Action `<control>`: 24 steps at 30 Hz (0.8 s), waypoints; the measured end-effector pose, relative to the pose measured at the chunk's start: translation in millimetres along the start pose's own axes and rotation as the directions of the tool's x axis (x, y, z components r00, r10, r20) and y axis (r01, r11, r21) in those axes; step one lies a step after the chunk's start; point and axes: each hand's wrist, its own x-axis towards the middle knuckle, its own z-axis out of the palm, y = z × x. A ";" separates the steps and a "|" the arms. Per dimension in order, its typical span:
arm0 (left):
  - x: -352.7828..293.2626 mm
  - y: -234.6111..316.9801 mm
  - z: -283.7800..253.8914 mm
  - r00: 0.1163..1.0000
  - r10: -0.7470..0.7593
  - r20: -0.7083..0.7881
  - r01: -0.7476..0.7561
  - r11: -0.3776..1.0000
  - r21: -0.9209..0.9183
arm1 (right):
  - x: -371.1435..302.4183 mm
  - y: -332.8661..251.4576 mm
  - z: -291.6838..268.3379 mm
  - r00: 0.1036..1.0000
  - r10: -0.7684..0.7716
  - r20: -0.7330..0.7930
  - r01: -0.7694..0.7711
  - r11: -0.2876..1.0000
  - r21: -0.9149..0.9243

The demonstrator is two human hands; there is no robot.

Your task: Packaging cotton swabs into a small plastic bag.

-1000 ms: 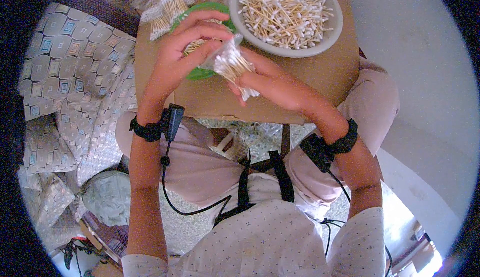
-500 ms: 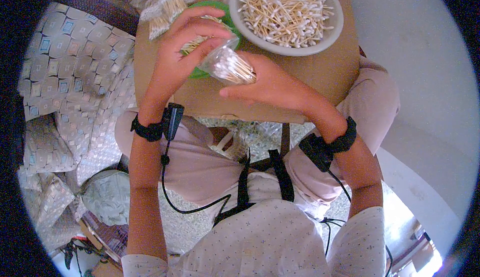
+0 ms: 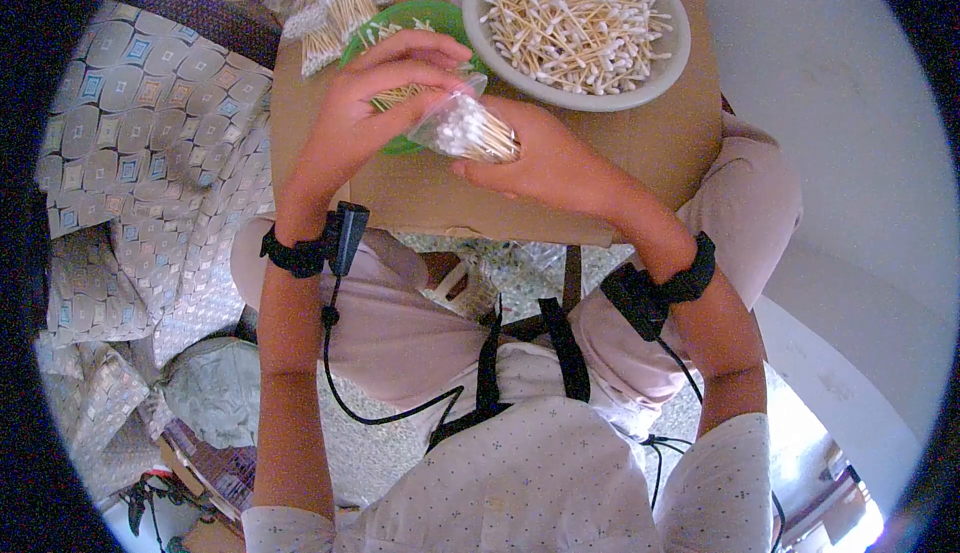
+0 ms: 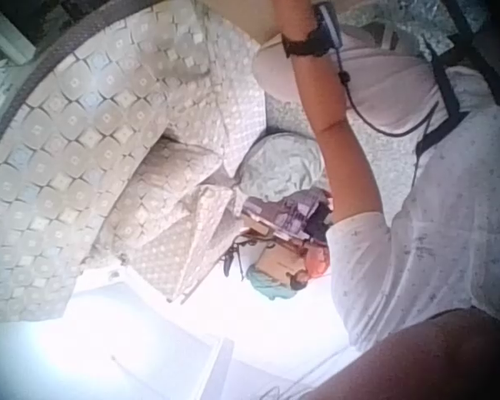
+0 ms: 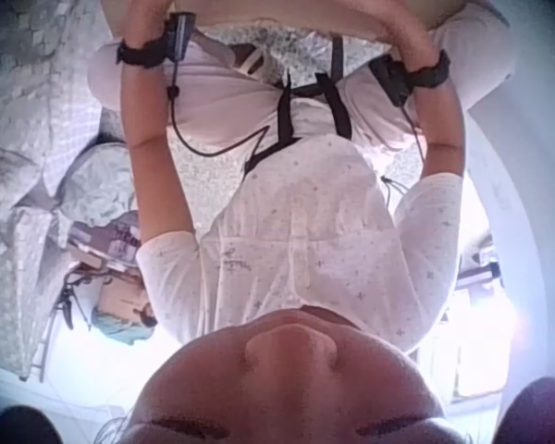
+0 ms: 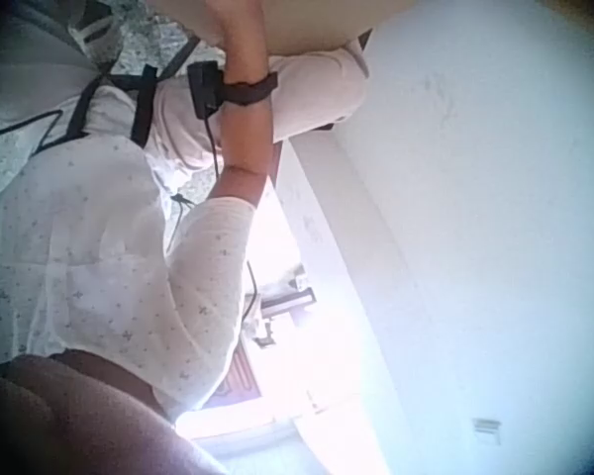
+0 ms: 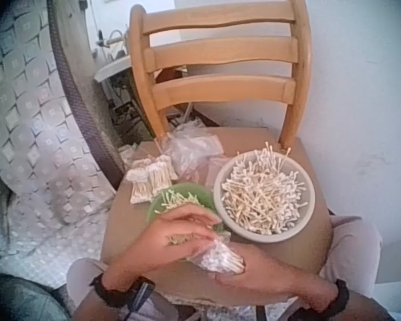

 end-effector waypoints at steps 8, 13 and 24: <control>2.9 5.9 -8.1 0.922 -0.178 -0.344 0.101 0.968 -0.230 | -2.1 -1.9 -0.9 0.998 0.045 0.043 -0.049 0.995 0.085; -0.9 0.9 -9.5 0.792 -0.294 -0.534 0.107 0.929 -0.354 | -0.6 -2.6 2.9 0.997 -0.005 0.079 -0.012 0.979 0.202; 1.2 3.8 -8.6 0.718 -0.428 -0.549 0.226 0.889 -0.398 | 10.0 4.2 -0.2 0.987 -0.060 0.151 -0.029 0.849 0.527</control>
